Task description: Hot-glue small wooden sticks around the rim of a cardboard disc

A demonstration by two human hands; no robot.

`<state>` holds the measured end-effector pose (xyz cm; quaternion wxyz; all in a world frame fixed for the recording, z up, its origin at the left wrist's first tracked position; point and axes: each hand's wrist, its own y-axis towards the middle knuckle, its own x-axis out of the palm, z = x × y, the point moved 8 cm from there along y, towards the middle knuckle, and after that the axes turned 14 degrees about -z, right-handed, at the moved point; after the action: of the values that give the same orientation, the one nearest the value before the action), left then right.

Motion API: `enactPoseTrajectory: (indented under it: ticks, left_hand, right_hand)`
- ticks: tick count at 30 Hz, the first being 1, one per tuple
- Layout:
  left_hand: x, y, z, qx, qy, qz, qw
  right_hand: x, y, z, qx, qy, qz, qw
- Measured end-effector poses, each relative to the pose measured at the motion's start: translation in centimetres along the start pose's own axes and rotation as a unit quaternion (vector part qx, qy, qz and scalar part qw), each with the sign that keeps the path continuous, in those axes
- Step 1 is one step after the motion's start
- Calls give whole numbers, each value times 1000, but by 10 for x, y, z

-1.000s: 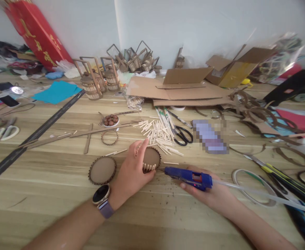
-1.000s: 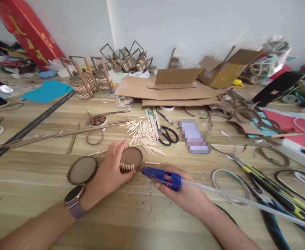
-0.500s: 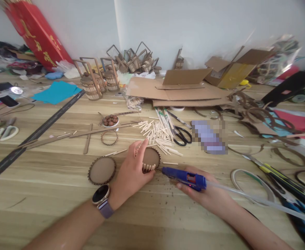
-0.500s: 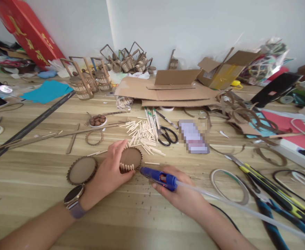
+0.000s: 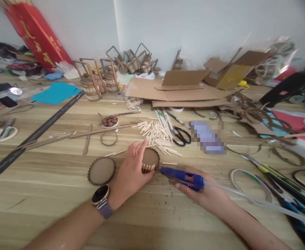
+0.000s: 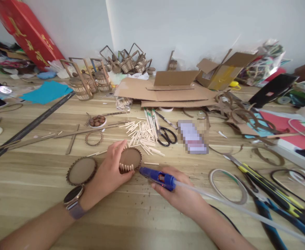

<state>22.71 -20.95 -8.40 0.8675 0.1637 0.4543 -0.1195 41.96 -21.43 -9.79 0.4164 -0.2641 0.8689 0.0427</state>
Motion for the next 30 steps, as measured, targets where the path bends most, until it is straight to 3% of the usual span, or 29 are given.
enactPoseTrajectory:
  ticks: [30]
  left_hand:
    - [0,0,0,3,1,3,1000]
  right_hand:
    - [4,1,-1,-12,-9,-16,1000]
